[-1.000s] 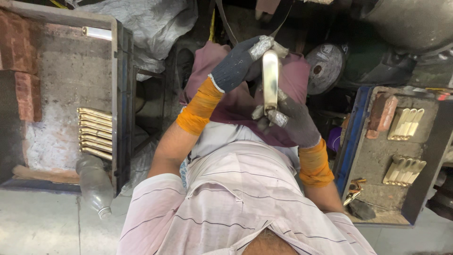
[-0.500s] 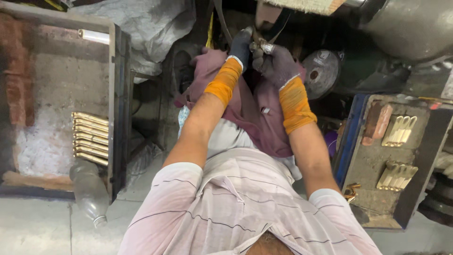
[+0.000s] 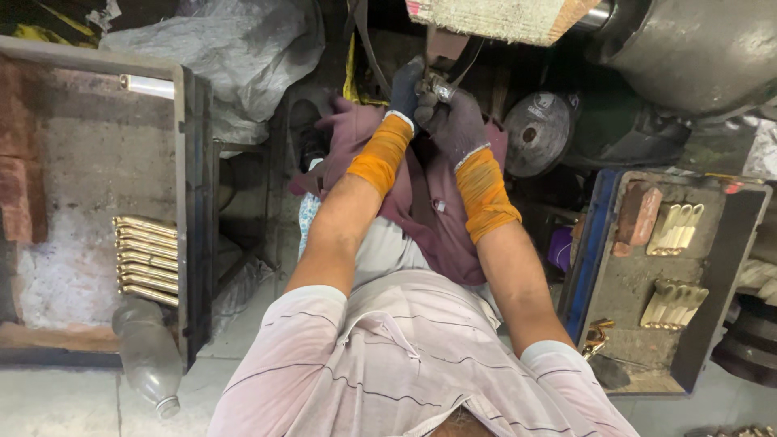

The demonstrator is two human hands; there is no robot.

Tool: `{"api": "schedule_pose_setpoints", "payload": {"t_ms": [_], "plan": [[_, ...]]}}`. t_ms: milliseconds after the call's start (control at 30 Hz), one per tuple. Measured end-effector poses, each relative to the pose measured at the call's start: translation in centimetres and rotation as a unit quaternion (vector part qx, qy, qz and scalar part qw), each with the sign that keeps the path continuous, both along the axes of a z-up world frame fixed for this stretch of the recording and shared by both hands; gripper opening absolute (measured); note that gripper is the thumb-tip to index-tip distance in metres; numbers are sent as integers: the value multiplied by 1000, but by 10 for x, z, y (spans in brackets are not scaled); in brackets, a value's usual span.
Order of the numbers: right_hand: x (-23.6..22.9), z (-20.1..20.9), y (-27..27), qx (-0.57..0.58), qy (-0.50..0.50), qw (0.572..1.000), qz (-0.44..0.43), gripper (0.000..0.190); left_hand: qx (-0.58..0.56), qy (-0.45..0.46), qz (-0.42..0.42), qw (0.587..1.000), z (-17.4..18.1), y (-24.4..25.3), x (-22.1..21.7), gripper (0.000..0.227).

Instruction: The person sits on the floor and repeatedly presses a brass-colored metal handle against a rotating grinding wheel to smooth its surface. They rotate the handle to work different sides and inspect it between passes. Finished handles are placed in a nearby tray.

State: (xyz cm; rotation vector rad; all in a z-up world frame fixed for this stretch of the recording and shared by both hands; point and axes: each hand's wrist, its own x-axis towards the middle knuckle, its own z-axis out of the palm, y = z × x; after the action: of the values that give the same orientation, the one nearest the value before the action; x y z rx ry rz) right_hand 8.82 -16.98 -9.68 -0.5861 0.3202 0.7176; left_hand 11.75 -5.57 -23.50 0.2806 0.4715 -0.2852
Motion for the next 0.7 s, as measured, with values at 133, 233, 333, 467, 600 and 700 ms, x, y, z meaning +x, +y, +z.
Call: {"api": "schedule_pose_setpoints", "payload": {"t_ms": [133,233,333,467,600,700], "plan": [[2,-9,1,-9,9,999,-31,20,13,-39,11,999,-15,-2,5,32],[7,-26,2,6,15,999,-46,19,66,-21,75,995,-37,-10,17,27],[10,-38,4,1,31,997,-64,17,77,-23,93,992,-55,-10,30,23],[4,-22,-2,-230,-273,933,46,27,97,39,18,994,-45,-4,31,32],[-28,28,-11,85,74,994,2,22,122,13,-57,991,2,17,-23,31],[-84,81,-40,-85,-20,993,76,26,178,-36,-109,977,73,36,-61,33]]}}
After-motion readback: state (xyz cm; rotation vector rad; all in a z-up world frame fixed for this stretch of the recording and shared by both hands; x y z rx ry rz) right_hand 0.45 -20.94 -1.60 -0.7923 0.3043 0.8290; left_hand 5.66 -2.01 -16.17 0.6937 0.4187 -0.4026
